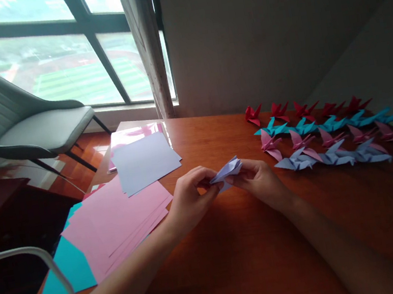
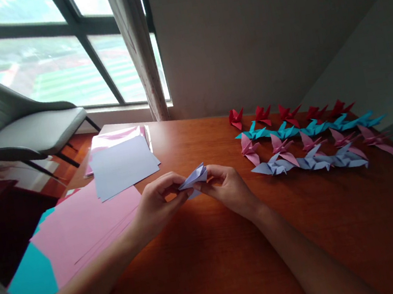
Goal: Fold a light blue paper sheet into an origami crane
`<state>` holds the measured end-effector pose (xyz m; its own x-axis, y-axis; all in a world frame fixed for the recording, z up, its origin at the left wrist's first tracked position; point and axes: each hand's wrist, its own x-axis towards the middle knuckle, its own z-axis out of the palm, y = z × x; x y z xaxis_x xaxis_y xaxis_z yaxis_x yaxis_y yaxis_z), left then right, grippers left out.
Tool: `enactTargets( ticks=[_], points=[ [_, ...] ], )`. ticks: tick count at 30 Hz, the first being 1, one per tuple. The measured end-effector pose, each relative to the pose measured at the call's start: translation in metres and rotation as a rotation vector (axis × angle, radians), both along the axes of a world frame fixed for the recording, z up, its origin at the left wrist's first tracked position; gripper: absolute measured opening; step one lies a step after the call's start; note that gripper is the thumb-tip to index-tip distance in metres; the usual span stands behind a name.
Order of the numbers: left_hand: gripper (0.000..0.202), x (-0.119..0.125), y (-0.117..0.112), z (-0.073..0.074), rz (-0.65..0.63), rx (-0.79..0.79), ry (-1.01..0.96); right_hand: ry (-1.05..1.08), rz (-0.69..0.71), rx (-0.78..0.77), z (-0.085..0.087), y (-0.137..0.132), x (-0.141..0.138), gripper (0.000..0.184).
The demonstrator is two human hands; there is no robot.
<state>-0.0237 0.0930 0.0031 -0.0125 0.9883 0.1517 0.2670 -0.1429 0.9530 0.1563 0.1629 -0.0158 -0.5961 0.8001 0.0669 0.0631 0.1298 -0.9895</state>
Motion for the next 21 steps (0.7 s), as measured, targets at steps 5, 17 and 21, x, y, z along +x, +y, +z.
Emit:
enactTargets(
  ticks=[5, 17, 21],
  points=[
    [0.007, 0.0008, -0.0008, 0.0000, -0.023, 0.001, -0.012, 0.010, 0.000, 0.000, 0.0006, 0.0004, 0.0007, 0.022],
    [0.019, -0.0021, 0.0003, -0.0023, -0.077, -0.085, -0.122, -0.107, 0.205, -0.078, 0.0079, -0.0025, 0.0023, 0.020],
    [0.019, -0.0022, 0.0005, -0.0045, -0.077, -0.081, -0.092, -0.132, 0.238, -0.125, 0.0070, -0.0041, 0.0020, 0.021]
  ],
)
